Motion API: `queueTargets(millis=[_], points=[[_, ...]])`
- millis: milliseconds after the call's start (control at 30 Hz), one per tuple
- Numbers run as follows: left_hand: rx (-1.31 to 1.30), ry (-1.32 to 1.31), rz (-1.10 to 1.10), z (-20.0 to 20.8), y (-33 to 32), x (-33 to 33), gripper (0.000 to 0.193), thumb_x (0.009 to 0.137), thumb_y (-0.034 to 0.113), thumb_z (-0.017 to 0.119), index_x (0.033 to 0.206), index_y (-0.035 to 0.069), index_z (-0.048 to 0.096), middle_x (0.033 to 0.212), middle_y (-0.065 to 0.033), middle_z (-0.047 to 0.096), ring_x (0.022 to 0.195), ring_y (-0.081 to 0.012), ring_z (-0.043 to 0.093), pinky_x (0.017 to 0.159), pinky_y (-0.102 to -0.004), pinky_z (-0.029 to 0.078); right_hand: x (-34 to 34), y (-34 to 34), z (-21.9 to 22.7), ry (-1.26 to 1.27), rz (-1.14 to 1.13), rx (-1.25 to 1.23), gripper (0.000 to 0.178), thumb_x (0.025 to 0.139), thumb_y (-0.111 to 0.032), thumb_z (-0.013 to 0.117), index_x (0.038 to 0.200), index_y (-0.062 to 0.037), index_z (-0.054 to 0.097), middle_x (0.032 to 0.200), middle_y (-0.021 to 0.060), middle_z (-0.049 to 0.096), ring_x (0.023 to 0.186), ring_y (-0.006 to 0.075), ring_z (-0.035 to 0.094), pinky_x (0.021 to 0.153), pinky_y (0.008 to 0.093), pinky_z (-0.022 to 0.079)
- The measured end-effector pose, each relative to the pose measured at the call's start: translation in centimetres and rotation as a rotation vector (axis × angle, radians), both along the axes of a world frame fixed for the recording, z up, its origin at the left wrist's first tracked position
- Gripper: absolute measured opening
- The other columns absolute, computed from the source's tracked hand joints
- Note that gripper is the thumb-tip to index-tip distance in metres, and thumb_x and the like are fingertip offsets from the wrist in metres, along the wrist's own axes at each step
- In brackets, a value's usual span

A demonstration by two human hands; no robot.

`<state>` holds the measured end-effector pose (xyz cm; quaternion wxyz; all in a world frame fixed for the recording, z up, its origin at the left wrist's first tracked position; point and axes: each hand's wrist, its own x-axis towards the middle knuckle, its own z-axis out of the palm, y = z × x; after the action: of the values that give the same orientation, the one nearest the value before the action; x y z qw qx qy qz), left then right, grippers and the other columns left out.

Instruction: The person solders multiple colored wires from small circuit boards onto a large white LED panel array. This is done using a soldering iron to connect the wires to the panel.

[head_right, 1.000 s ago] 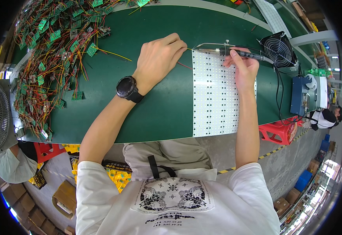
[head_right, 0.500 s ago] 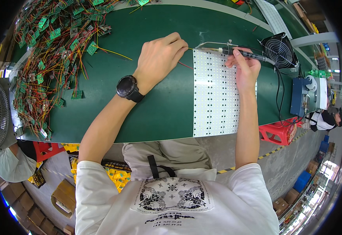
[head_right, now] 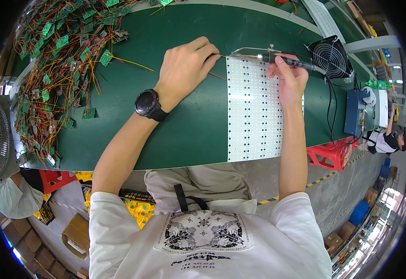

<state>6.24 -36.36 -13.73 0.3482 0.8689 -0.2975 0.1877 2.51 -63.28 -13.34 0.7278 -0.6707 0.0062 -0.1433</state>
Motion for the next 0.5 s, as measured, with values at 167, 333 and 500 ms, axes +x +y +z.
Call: queueTargets(millis=[167, 333, 500], points=[[0.008, 0.004, 0.005, 0.07, 0.03, 0.0, 0.01, 0.086, 0.017, 0.067, 0.083, 0.007, 0.068, 0.081, -0.0035, 0.062, 0.066, -0.0279, 0.062, 0.058, -0.0378, 0.05, -0.01, 0.11, 0.15, 0.01, -0.006, 0.005, 0.018, 0.089, -0.007, 0.067, 0.103, 0.0048, 0.064, 0.074, 0.0123, 0.068, 0.059, 0.0182, 0.062, 0.055, 0.0284, 0.047], [-0.019, -0.004, 0.004, 0.07, 0.03, 0.03, 0.01, 0.086, 0.016, 0.067, 0.082, 0.007, 0.068, 0.081, -0.0033, 0.062, 0.065, -0.0274, 0.062, 0.057, -0.0372, 0.05, 0.03, 0.12, 0.18, 0.035, -0.018, 0.001, 0.018, 0.089, -0.008, 0.068, 0.102, 0.0042, 0.065, 0.073, 0.0118, 0.067, 0.057, 0.0175, 0.062, 0.054, 0.0279, 0.046], [-0.03, 0.006, 0.008, 0.25, 0.05, -0.04, 0.009, 0.086, 0.016, 0.067, 0.083, 0.008, 0.069, 0.082, -0.0023, 0.063, 0.063, -0.0266, 0.062, 0.056, -0.0364, 0.049, 0.01, 0.22, 0.14, 0.035, -0.023, -0.006, 0.018, 0.088, -0.006, 0.068, 0.102, 0.0046, 0.065, 0.075, 0.012, 0.068, 0.058, 0.0174, 0.062, 0.055, 0.0273, 0.046]])
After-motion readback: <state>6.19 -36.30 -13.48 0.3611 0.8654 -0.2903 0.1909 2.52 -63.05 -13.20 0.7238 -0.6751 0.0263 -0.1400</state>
